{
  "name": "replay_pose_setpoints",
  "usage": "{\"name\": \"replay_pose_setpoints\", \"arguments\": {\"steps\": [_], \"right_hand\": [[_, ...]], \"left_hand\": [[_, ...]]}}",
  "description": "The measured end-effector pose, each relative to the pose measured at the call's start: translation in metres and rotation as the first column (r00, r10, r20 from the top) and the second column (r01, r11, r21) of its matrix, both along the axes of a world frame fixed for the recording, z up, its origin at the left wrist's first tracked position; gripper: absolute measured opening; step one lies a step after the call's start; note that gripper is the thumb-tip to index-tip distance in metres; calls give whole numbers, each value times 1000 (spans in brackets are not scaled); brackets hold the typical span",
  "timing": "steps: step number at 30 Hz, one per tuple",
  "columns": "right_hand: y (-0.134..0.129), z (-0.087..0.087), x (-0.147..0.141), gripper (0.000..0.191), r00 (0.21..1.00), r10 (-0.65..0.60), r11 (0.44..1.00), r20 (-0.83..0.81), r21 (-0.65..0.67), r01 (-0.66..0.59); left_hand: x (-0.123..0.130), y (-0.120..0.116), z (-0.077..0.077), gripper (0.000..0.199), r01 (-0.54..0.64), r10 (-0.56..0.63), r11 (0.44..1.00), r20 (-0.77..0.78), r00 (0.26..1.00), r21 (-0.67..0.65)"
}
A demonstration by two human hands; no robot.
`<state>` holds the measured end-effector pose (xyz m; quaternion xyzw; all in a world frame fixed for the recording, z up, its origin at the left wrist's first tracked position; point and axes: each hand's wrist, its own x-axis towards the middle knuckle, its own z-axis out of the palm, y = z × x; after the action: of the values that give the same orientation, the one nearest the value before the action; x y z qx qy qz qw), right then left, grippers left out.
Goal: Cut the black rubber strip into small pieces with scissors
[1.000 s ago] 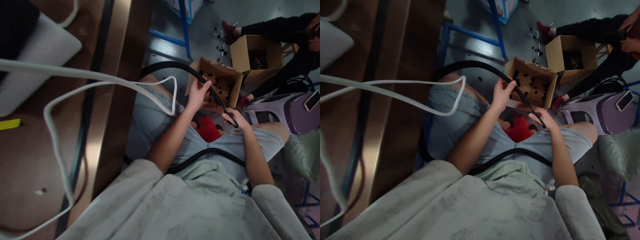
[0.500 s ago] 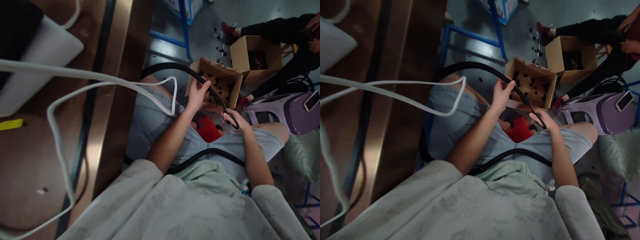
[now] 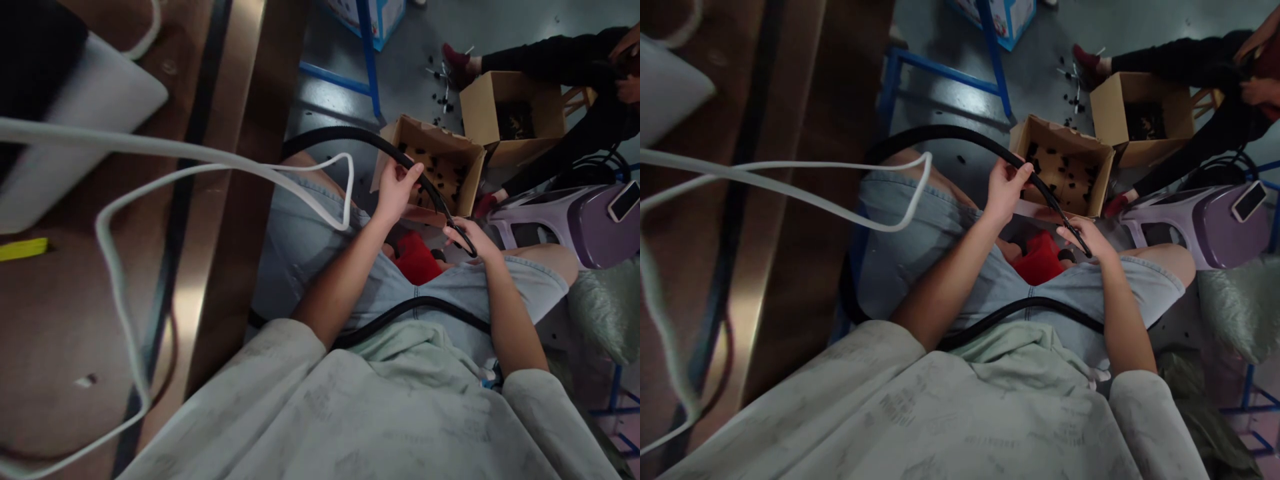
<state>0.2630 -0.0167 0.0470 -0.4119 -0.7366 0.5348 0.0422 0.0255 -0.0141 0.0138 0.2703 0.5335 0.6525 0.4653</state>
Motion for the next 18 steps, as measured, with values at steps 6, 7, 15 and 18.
{"name": "replay_pose_setpoints", "arguments": {"steps": [6, 7, 15, 18], "right_hand": [[2, -6, 3, 59, 999, -33, 999, 14, 2, 33], [2, -6, 2, 58, 999, -32, 999, 4, 10, 32], [6, -6, 1, 55, 1000, 4, 996, 13, 85, -5], [3, -11, 2, 52, 1000, -10, 993, 2, 118, 10]], "left_hand": [[-2, 0, -2, 44, -12, 12, 1000, 0, 1000, 6], [-2, 0, -2, 44, -10, 10, 1000, 0, 1000, 6], [-2, 2, -6, 43, 6, -6, 1000, 1, 1000, -4], [-2, 1, -4, 48, -2, 2, 1000, 7, 1000, -6]]}}
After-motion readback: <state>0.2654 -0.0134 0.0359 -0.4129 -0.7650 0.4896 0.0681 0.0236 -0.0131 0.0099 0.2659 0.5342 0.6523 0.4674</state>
